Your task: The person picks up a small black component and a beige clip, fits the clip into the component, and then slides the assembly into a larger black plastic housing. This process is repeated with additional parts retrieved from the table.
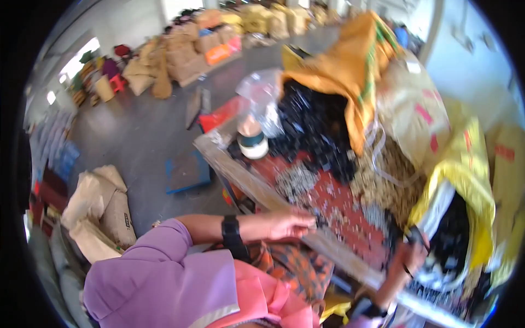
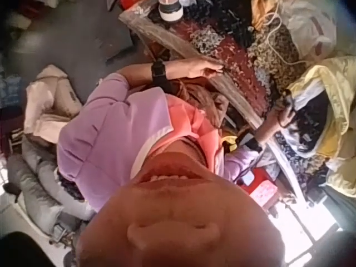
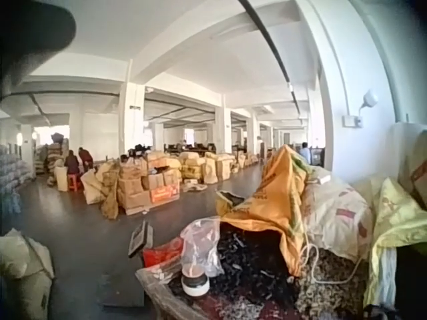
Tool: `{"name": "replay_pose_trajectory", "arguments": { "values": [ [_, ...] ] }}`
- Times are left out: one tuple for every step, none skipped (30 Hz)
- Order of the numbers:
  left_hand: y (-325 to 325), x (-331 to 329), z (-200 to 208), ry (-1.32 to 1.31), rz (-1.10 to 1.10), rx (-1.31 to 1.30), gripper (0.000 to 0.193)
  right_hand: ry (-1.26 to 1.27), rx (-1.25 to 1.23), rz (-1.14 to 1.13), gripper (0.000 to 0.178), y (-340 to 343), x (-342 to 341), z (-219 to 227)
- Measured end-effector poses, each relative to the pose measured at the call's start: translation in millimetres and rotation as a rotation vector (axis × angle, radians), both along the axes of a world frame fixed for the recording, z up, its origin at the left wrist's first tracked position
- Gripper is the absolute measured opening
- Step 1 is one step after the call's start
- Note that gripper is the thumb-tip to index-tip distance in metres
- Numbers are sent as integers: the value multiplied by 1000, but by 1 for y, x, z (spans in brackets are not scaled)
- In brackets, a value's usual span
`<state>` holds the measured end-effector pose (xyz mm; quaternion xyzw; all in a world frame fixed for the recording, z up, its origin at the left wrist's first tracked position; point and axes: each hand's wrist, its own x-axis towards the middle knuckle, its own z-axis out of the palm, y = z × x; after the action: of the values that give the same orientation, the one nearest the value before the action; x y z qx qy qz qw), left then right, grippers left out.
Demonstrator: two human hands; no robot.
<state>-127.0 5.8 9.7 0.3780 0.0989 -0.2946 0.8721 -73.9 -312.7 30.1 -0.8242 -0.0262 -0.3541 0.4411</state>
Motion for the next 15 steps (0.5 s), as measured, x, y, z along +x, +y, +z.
{"name": "replay_pose_trajectory", "arguments": {
  "values": [
    [-2, 4, 10, -9, -7, 17, 11, 90, 302, 324, 26, 35, -7, 5],
    [-6, 3, 17, -23, 44, 36, 11, 174, 623, 635, 32, 66, -14, 7],
    [-9, 4, 22, -34, 92, 61, 11, 234, 320, 582, 33, 89, -20, 10],
    [-4, 3, 20, -86, 66, 50, 12, 288, 348, 716, 33, 113, -29, 5],
    [-3, 4, 16, -144, 26, 28, 12, 230, 423, 646, 29, 131, -41, 10],
    [-1, 4, 16, -123, -3, 57, 14, 217, 516, 751, 27, 127, -38, 2],
    [1, 5, 17, -113, -19, 92, 15, 190, 616, 867, 25, 122, -32, -9],
    [-2, 5, 21, -100, -43, 125, 15, 220, 616, 808, 25, 120, -33, -11],
    [-7, 5, 24, -92, -64, 157, 15, 211, 711, 848, 19, 120, -35, -9],
    [-9, 3, 22, -62, -87, 142, 15, 198, 810, 907, 14, 121, -38, -9],
    [-10, 2, 20, -81, -101, 162, 16, 216, 811, 885, 14, 120, -39, -10],
    [-12, 2, 18, -102, -113, 181, 17, 215, 771, 854, 13, 118, -40, -12],
    [-12, 1, 16, -129, -117, 205, 17, 211, 732, 833, 13, 118, -41, -14],
    [-12, 1, 15, -116, -116, 197, 17, 207, 693, 815, 12, 117, -43, -15],
    [-12, 1, 14, -127, -124, 195, 20, 222, 692, 813, 12, 114, -46, -15]
  ]
}}
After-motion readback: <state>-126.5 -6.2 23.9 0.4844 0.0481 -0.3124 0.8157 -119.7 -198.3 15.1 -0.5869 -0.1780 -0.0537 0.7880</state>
